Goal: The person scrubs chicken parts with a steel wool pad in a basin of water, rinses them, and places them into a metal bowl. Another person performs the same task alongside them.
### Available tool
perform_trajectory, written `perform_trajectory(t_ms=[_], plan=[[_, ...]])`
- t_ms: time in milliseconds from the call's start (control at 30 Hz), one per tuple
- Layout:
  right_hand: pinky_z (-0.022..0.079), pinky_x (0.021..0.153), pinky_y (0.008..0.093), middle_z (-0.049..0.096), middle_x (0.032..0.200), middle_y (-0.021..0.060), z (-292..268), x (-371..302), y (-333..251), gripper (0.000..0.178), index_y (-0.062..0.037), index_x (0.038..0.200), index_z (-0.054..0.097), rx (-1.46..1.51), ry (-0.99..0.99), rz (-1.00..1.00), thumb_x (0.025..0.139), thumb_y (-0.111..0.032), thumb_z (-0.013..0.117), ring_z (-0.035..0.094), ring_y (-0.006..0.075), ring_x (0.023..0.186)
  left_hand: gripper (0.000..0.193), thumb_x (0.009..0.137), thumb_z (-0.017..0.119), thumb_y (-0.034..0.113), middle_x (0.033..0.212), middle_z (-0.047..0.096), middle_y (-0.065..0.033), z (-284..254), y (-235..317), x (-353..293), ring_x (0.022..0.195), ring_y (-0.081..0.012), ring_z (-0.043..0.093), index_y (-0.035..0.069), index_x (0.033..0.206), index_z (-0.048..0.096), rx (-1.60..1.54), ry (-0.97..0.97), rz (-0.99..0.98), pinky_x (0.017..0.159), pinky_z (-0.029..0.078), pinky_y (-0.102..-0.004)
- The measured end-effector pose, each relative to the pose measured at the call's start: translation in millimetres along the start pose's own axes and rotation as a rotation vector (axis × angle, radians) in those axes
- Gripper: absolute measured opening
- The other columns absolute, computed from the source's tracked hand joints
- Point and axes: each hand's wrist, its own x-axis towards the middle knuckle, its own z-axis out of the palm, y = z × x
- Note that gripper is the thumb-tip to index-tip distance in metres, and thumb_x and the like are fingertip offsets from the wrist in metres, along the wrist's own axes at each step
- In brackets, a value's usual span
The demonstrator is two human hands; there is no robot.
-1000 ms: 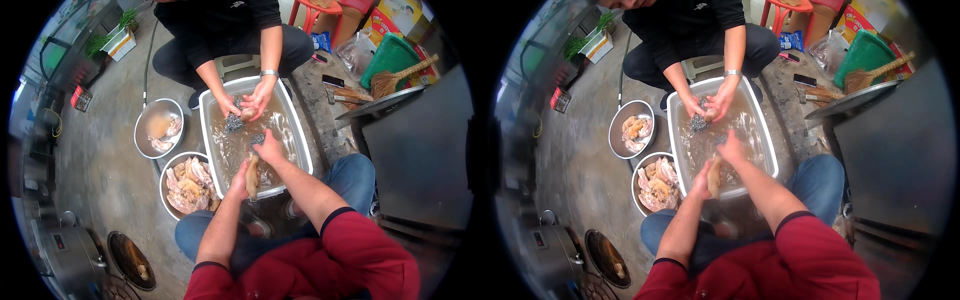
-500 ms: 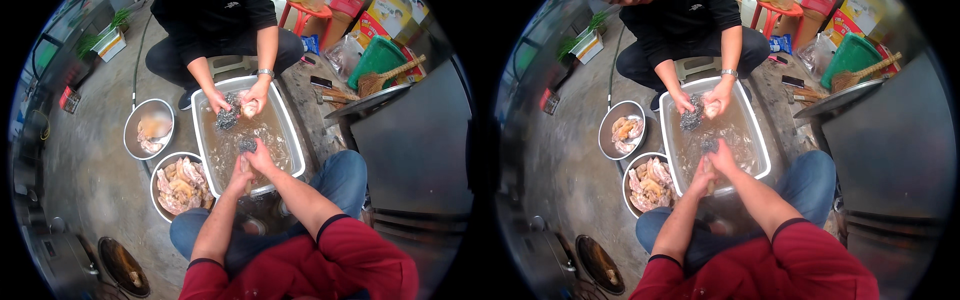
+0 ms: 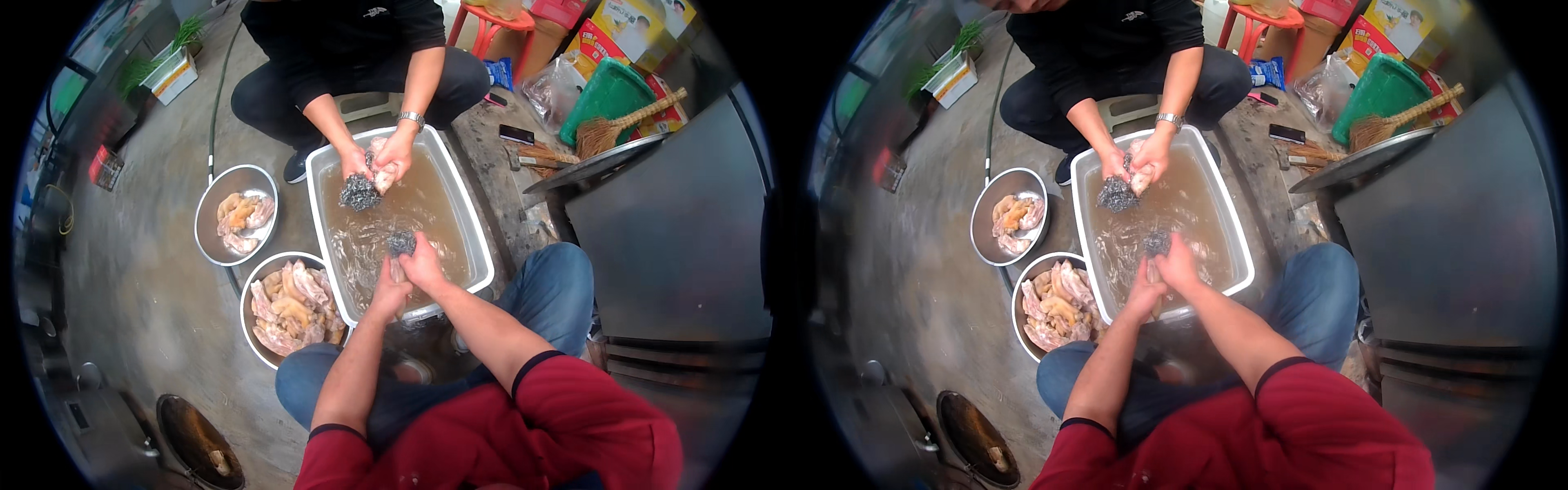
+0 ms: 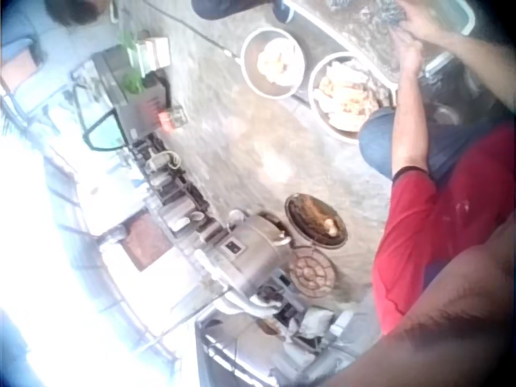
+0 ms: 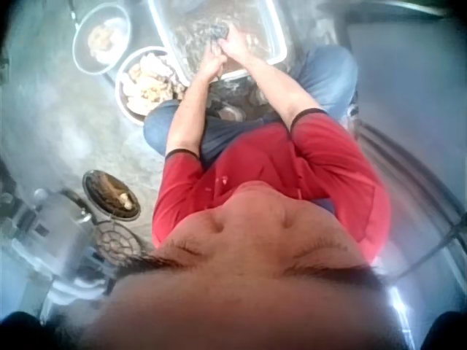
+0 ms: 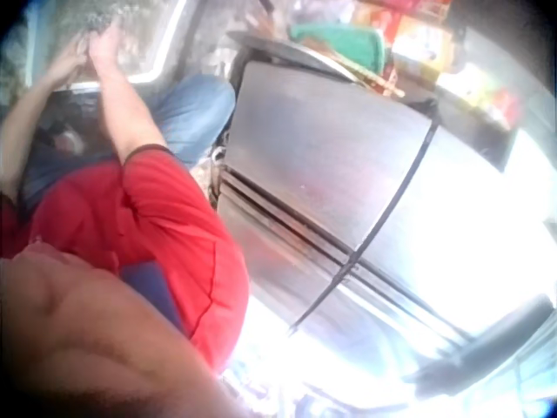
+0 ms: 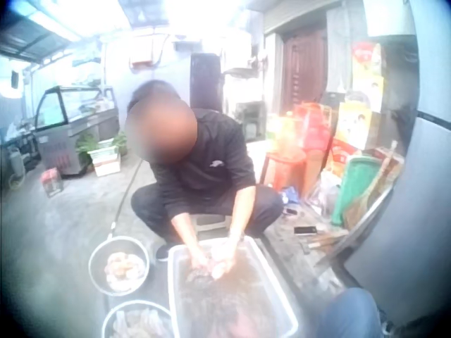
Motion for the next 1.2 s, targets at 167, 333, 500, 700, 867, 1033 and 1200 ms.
perform_trajectory(t_ms=[167, 333, 500, 700, 867, 1033, 1200], plan=[[0.050, 0.091, 0.0472, 0.067, 0.103, 0.0286, 3, 34, 27, 0.053, 0.0028, 0.121, 0.048, -0.196, 0.196, 0.262, 0.076, -0.015, 0.070, 0.064, 0.0446, 0.100, 0.072, 0.079, 0.056, 0.006, 0.112, 0.059, -0.0169, -8, 3, 1, 0.081, -0.0250, 0.062, 0.004, 0.147, 0.031, -0.330, -0.200, -0.204, 0.067, 0.054, -0.0370], [0.051, 0.089, 0.0467, 0.067, 0.107, 0.0262, -45, 40, 56, 0.060, 0.0004, 0.127, 0.047, -0.714, -0.166, 0.254, 0.075, -0.013, 0.072, 0.064, 0.0436, 0.102, 0.048, 0.091, 0.050, 0.019, 0.113, 0.060, -0.0167, -21, 6, 8, 0.093, -0.0267, 0.061, -0.001, 0.135, 0.046, -0.792, -0.217, -0.237, 0.081, 0.053, -0.0399], [0.052, 0.088, 0.0425, 0.068, 0.111, 0.0215, -11, 27, 105, 0.053, -0.0005, 0.123, 0.059, -0.462, -0.483, 0.299, 0.074, -0.016, 0.074, 0.067, 0.0344, 0.100, 0.048, 0.090, 0.049, 0.022, 0.112, 0.060, -0.0179, -33, -7, 27, 0.095, -0.0298, 0.060, -0.003, 0.132, 0.049, -0.794, -0.004, -0.193, 0.081, 0.052, -0.0425], [0.054, 0.085, 0.0348, 0.067, 0.112, 0.0123, -12, 27, 50, 0.060, 0.0007, 0.127, 0.057, 0.695, -0.386, 0.417, 0.072, -0.009, 0.077, 0.065, 0.0257, 0.100, 0.044, 0.093, 0.044, 0.024, 0.111, 0.061, -0.0164, -49, -24, 40, 0.094, -0.0295, 0.060, 0.000, 0.130, 0.051, -0.691, 0.059, -0.148, 0.081, 0.052, -0.0436], [0.050, 0.094, 0.0367, 0.068, 0.109, 0.0150, 11, 13, 44, 0.058, 0.0007, 0.124, 0.057, 0.136, -0.241, -0.241, 0.074, -0.019, 0.079, 0.065, 0.0309, 0.102, 0.041, 0.103, 0.037, 0.031, 0.108, 0.063, -0.0119, -17, -8, 39, 0.090, -0.0272, 0.062, 0.003, 0.128, 0.053, -0.684, 0.268, -0.247, 0.077, 0.053, -0.0433], [0.051, 0.089, 0.0419, 0.066, 0.108, 0.0215, 7, 20, 16, 0.058, 0.0031, 0.123, 0.056, 0.000, -0.159, -0.029, 0.076, -0.024, 0.077, 0.065, 0.0396, 0.099, 0.037, 0.104, 0.042, 0.033, 0.105, 0.063, -0.0117, -30, -20, 35, 0.081, -0.0255, 0.063, 0.004, 0.124, 0.054, -0.558, 0.154, -0.293, 0.064, 0.054, -0.0400], [0.052, 0.087, 0.0392, 0.068, 0.109, 0.0157, -4, 46, 34, 0.059, 0.0010, 0.128, 0.053, 0.414, -0.256, 0.314, 0.078, -0.021, 0.078, 0.065, 0.0263, 0.098, 0.032, 0.102, 0.050, 0.032, 0.097, 0.064, -0.0104, -20, -17, 30, 0.077, -0.0246, 0.063, 0.006, 0.119, 0.057, -0.552, 0.135, -0.331, 0.062, 0.054, -0.0385]])
